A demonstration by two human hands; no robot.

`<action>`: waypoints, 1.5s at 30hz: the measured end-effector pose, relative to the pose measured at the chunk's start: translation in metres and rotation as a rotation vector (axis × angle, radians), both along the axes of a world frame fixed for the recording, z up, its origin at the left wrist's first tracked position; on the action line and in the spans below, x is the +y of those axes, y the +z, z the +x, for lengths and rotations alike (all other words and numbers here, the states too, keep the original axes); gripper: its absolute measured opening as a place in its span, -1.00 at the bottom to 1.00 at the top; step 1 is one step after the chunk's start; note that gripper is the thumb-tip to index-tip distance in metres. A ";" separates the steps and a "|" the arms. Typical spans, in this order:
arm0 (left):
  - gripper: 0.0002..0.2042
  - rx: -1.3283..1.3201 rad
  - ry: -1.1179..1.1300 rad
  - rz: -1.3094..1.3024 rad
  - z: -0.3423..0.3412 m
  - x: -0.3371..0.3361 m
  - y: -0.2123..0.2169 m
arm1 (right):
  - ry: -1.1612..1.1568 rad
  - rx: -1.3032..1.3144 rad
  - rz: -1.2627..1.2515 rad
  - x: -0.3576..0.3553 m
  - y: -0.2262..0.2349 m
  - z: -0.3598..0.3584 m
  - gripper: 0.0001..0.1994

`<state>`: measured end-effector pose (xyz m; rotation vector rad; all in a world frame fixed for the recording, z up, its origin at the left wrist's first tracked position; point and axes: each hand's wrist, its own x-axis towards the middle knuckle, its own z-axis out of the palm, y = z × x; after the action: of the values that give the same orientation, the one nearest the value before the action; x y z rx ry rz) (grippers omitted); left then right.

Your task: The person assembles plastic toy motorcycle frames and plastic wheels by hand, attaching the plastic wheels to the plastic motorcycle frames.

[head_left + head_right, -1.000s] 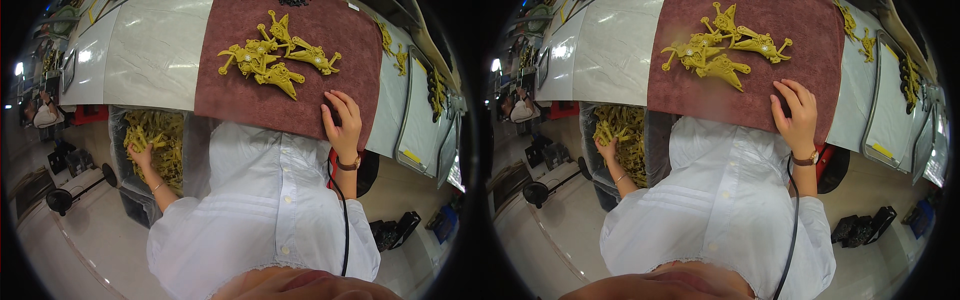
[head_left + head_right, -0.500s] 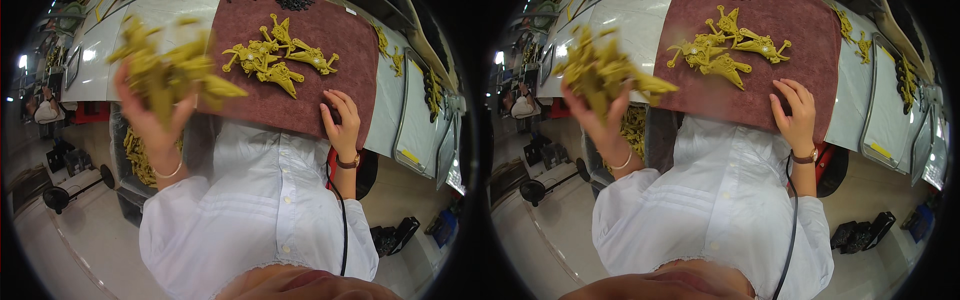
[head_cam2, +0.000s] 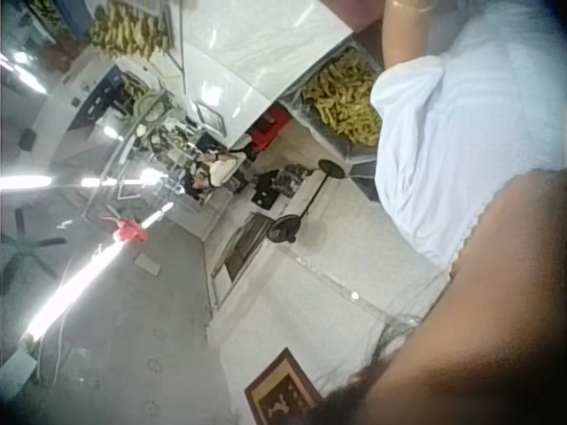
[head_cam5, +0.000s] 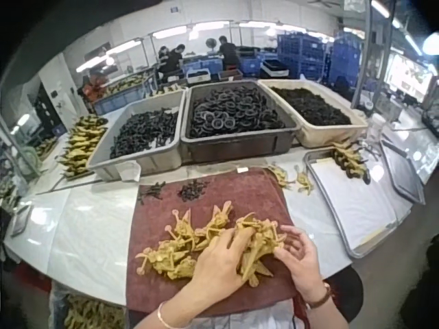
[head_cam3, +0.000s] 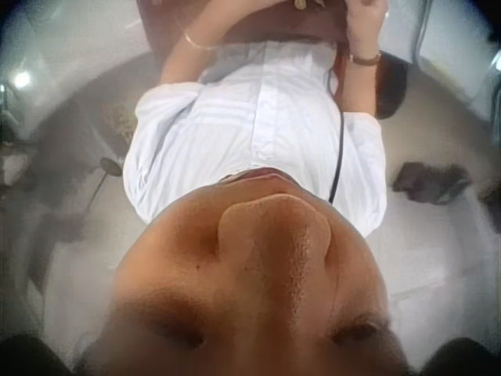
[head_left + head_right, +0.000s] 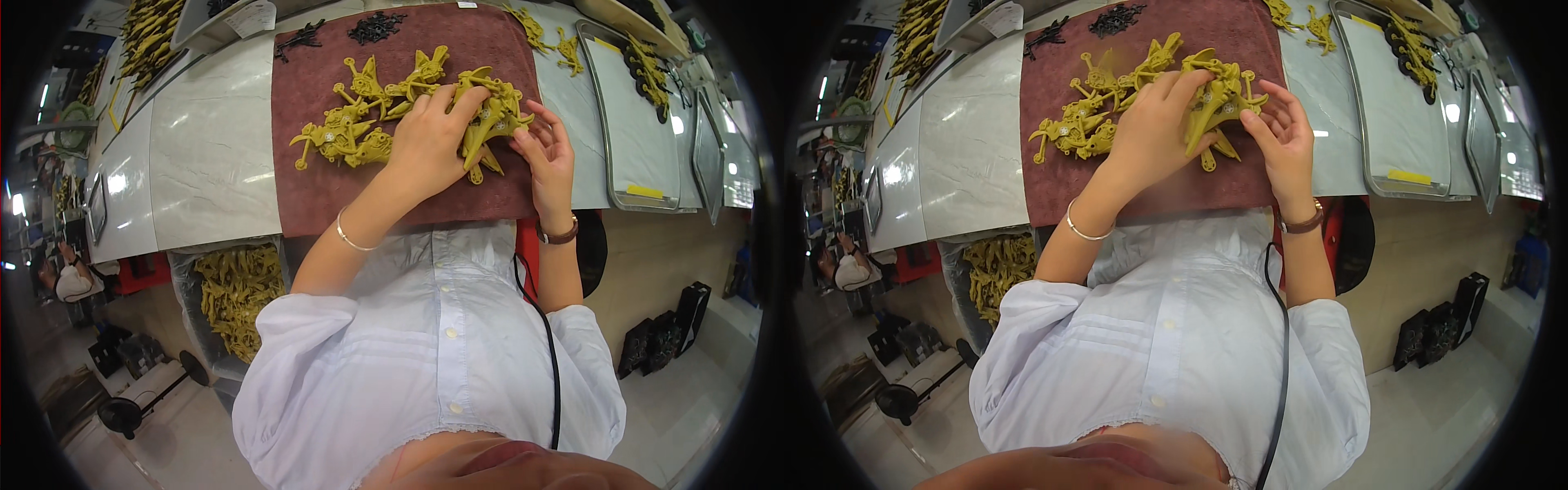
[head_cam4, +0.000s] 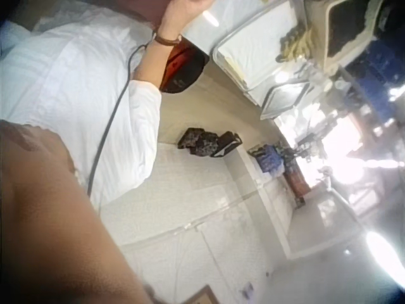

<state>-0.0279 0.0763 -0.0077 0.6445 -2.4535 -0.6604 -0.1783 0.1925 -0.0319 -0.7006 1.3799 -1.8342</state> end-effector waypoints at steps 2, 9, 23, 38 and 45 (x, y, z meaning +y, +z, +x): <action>-0.27 -0.020 0.002 -0.078 0.004 0.000 0.000 | 0.026 0.132 0.079 -0.002 -0.004 -0.004 -0.56; -0.37 0.049 0.039 -0.150 0.019 -0.006 -0.005 | 0.012 0.211 0.126 -0.001 -0.008 -0.011 -0.63; -0.49 0.431 -0.349 0.648 0.043 0.006 0.020 | 0.017 0.708 -0.161 0.007 0.036 0.029 -0.70; -0.58 0.737 -0.121 1.398 0.070 0.003 0.006 | 0.204 0.853 -0.317 0.010 0.036 0.036 -0.67; -0.80 0.716 -0.056 1.057 0.065 0.013 0.001 | 0.186 1.149 -0.359 0.012 0.035 0.057 -0.66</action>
<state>0.0368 0.0888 -0.0065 0.5419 -1.3403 -1.8535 -0.1212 0.2046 0.0029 -2.2140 1.5198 -1.5347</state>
